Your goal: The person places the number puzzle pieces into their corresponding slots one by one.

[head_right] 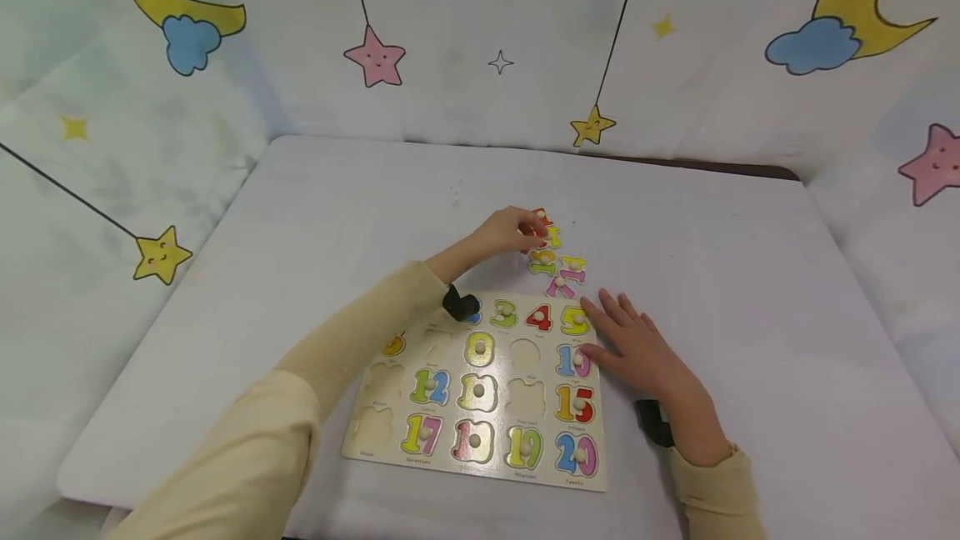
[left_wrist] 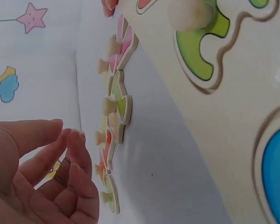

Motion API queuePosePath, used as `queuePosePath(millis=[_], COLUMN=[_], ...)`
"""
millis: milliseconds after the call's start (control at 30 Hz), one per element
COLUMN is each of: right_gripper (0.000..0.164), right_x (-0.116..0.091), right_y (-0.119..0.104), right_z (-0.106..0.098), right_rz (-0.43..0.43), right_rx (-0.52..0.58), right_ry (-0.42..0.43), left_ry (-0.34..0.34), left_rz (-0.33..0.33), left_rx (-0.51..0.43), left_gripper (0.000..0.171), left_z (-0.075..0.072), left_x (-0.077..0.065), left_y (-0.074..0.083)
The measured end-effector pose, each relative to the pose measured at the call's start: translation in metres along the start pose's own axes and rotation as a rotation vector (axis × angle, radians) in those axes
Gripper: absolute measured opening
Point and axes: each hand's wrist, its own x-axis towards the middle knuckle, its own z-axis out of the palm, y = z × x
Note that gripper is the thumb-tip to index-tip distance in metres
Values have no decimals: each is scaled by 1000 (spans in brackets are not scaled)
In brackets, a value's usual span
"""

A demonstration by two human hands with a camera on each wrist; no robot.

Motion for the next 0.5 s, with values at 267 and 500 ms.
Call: queuePosePath(millis=[267,500], right_gripper=[77,77], right_x=[1,0], right_y=[0,-2], right_z=[2,1], right_rz=[-6,1], right_rx=[-19,-17], right_ry=[8,7], left_ry=[-36,-30], left_rz=[-162,-209], left_rx=[-192,-256], left_gripper=[13,17], left_z=[13,15], left_x=[-3,-3], left_y=[-6,-8])
